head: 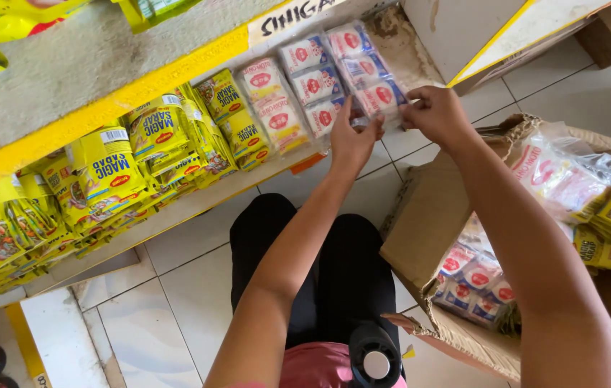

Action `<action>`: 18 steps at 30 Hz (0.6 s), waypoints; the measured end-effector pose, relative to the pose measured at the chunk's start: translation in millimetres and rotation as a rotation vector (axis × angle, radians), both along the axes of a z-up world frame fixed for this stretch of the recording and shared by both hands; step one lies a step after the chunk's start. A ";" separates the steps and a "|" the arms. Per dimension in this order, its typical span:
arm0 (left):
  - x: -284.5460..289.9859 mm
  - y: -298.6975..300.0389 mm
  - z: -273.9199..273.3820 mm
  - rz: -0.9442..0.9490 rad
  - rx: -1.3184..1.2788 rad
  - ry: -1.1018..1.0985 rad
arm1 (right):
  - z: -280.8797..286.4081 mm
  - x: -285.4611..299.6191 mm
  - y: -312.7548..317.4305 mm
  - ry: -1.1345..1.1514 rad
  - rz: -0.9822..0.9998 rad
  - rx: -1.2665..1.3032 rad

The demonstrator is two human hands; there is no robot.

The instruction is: Stocking grocery store shelves with seasoning packets from a cardboard box.

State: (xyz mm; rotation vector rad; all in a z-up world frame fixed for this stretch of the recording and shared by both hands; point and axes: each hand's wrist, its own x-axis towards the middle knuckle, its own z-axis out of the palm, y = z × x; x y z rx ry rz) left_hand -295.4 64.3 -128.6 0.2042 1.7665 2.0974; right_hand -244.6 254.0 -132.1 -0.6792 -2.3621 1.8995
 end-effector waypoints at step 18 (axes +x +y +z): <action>-3.5 -10.0 20.2 0.106 -0.803 0.678 | 1.6 -32.2 -15.2 -0.009 -0.050 0.587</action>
